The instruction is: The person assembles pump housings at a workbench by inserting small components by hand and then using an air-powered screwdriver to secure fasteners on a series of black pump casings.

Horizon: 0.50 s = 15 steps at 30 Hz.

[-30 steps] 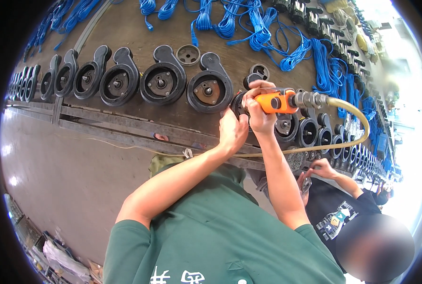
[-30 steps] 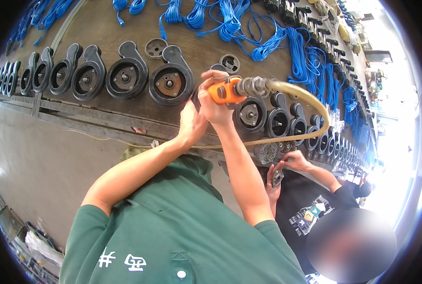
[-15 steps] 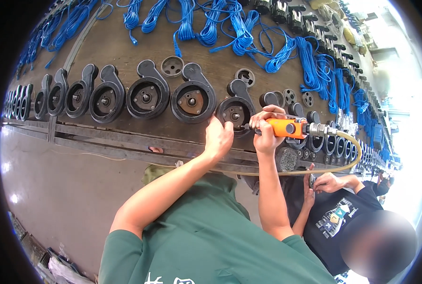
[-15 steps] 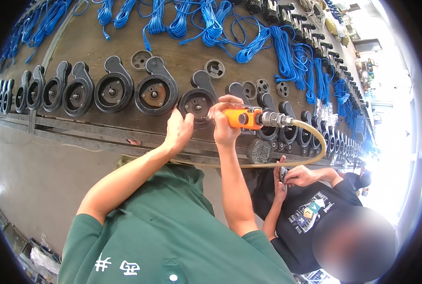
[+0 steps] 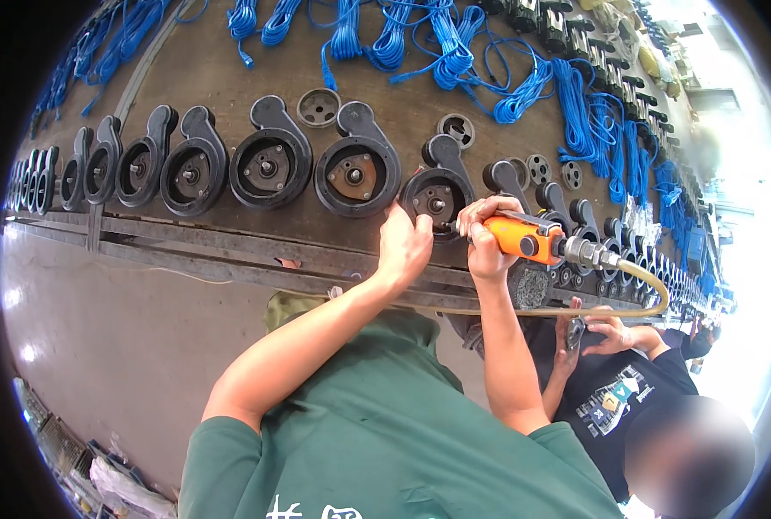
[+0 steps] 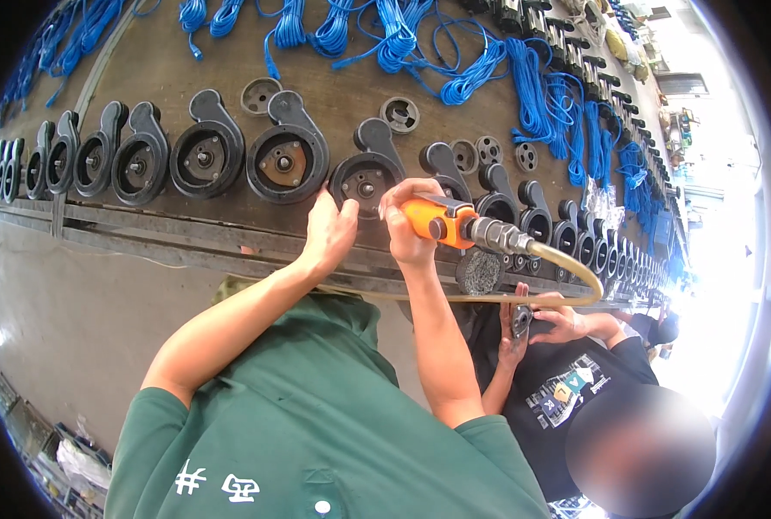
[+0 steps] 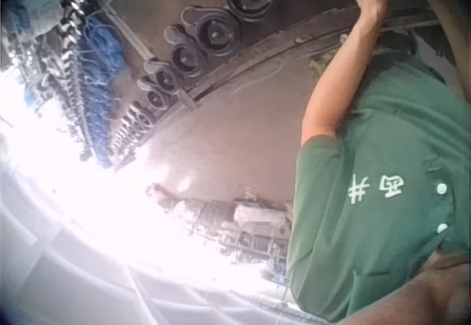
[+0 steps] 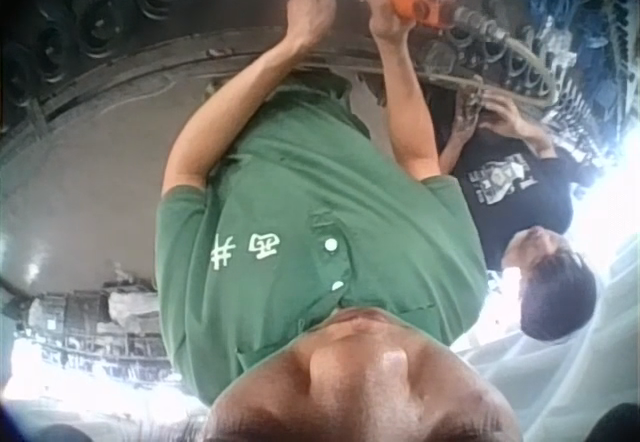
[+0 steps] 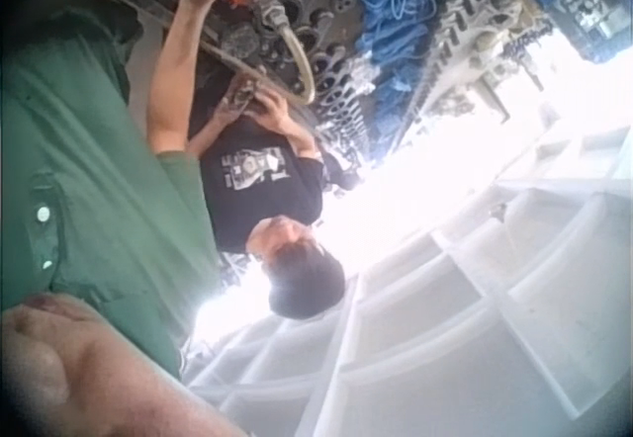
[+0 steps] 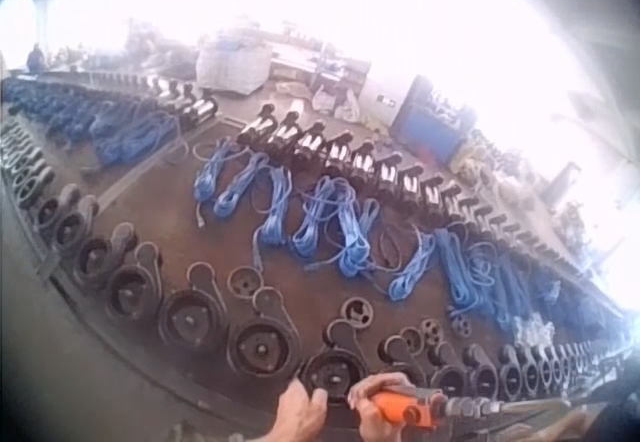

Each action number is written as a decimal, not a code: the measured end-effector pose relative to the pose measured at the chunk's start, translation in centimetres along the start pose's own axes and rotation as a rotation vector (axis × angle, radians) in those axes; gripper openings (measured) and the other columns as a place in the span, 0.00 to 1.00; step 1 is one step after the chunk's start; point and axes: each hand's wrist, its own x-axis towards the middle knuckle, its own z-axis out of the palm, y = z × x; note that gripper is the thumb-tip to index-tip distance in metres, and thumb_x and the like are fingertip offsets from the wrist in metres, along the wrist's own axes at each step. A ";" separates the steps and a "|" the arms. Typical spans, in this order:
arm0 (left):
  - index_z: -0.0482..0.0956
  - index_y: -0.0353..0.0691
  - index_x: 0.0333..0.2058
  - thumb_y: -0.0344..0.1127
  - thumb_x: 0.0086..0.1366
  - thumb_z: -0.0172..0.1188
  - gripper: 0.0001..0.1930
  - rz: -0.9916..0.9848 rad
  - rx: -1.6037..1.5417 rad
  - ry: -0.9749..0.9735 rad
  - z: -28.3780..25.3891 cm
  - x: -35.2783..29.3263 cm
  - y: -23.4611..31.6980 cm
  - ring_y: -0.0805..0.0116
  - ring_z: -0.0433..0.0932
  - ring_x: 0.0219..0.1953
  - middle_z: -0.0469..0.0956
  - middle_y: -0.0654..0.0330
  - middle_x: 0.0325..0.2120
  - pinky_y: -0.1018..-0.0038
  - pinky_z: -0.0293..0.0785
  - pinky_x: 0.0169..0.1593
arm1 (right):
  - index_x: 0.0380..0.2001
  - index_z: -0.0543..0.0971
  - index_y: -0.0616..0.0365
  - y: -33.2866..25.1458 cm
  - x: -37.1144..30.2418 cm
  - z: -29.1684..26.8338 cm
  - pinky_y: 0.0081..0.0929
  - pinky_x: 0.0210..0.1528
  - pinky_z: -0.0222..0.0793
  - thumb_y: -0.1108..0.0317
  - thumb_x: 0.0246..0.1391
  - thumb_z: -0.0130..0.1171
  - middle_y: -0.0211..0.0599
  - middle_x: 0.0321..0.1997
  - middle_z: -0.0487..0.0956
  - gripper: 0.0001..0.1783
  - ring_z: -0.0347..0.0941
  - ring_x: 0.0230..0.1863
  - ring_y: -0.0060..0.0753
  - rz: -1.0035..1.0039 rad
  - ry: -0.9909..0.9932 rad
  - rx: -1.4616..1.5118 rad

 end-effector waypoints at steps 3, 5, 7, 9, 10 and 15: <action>0.63 0.28 0.59 0.36 0.65 0.52 0.27 -0.017 -0.013 -0.009 -0.1 -0.1 0.2 0.35 0.78 0.50 0.78 0.31 0.45 0.53 0.73 0.56 | 0.35 0.67 0.60 -0.3 0.0 1.1 0.29 0.31 0.71 0.79 0.46 0.53 0.37 0.24 0.70 0.12 0.67 0.23 0.30 0.053 0.038 -0.082; 0.63 0.28 0.59 0.36 0.64 0.52 0.27 -0.020 -0.026 -0.025 -0.3 -0.5 0.9 0.35 0.77 0.51 0.78 0.31 0.45 0.53 0.72 0.56 | 0.39 0.69 0.63 -0.5 -0.3 1.0 0.28 0.31 0.71 0.78 0.47 0.55 0.35 0.25 0.71 0.14 0.69 0.24 0.28 0.041 0.024 -0.132; 0.64 0.28 0.59 0.36 0.64 0.52 0.26 -0.007 -0.034 -0.013 -0.2 -0.3 0.6 0.35 0.77 0.51 0.78 0.31 0.46 0.54 0.72 0.56 | 0.42 0.70 0.65 0.0 -0.3 1.0 0.27 0.32 0.72 0.77 0.49 0.56 0.34 0.25 0.72 0.15 0.70 0.25 0.27 0.008 0.013 -0.174; 0.64 0.29 0.58 0.36 0.64 0.53 0.26 -0.009 -0.017 -0.028 0.5 0.0 0.2 0.36 0.78 0.51 0.78 0.32 0.46 0.55 0.72 0.56 | 0.47 0.69 0.67 -0.1 -0.2 0.0 0.25 0.34 0.72 0.76 0.51 0.57 0.32 0.25 0.72 0.19 0.70 0.26 0.25 0.031 0.008 -0.262; 0.64 0.29 0.58 0.36 0.64 0.54 0.26 0.027 -0.018 -0.040 0.4 0.3 -0.3 0.36 0.78 0.51 0.78 0.33 0.46 0.55 0.72 0.56 | 0.47 0.69 0.67 -0.6 0.1 0.3 0.25 0.34 0.71 0.76 0.51 0.56 0.32 0.25 0.72 0.19 0.71 0.27 0.26 0.043 0.017 -0.266; 0.76 0.31 0.47 0.40 0.68 0.58 0.17 -0.056 -0.199 -0.188 -2.1 0.1 -2.3 0.61 0.82 0.36 0.82 0.51 0.35 0.67 0.77 0.43 | 0.44 0.71 0.64 -6.0 -0.4 2.5 0.27 0.34 0.74 0.83 0.50 0.54 0.35 0.26 0.76 0.16 0.73 0.27 0.27 -0.264 0.145 -0.046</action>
